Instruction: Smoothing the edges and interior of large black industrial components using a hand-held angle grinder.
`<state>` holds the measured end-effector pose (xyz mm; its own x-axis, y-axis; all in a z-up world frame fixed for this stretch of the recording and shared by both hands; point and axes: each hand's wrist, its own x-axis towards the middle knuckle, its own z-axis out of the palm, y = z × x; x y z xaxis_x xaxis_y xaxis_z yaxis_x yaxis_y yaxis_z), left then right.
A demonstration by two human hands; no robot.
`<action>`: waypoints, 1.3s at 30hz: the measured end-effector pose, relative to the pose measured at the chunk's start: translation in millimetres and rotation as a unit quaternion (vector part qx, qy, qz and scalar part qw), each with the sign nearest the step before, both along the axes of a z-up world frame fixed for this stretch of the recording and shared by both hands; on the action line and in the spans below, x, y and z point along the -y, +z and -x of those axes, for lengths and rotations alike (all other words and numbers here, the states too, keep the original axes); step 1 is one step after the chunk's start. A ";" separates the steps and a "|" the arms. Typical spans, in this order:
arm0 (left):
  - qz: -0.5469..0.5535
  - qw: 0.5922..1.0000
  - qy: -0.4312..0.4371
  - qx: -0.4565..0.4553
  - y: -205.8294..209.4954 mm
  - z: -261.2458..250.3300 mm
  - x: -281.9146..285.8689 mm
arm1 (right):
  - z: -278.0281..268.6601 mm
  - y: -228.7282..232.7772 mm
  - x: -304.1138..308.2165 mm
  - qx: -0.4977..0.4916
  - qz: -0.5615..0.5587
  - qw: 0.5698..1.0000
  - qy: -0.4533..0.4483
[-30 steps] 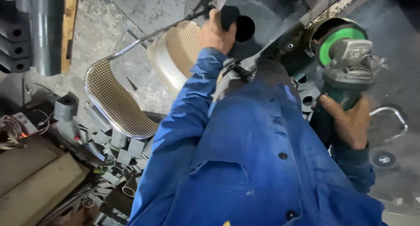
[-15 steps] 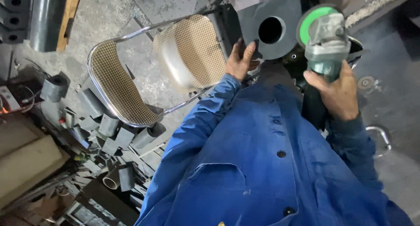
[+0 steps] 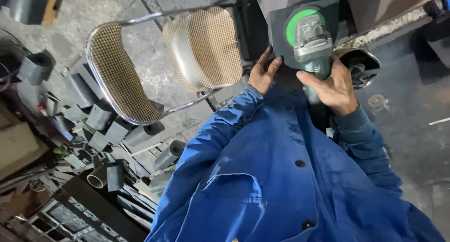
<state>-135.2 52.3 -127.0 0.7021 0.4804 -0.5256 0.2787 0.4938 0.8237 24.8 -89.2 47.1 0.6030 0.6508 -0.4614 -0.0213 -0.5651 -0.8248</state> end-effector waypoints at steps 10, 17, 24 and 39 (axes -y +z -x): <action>-0.027 1.000 -0.008 -0.012 17.7 -2.4 -2.2 | -10.4 1.1 10.4 0.040 -0.034 0.998 -0.033; -0.009 1.000 0.001 -0.012 24.4 -2.1 -3.4 | -12.3 19.1 6.4 0.030 -0.068 0.997 -0.012; -0.003 1.000 0.006 0.010 7.1 -0.8 1.3 | -13.1 13.1 -1.3 -0.001 -0.039 0.998 -0.042; -0.005 1.000 -0.014 -0.014 11.6 -5.4 -5.6 | -14.8 8.8 -13.3 -0.035 -0.053 0.997 -0.036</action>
<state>-129.8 57.9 -115.3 0.7004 0.4662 -0.5404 0.3143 0.4783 0.8200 39.6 -75.9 55.8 0.6185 0.6544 -0.4350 -0.1190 -0.4692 -0.8751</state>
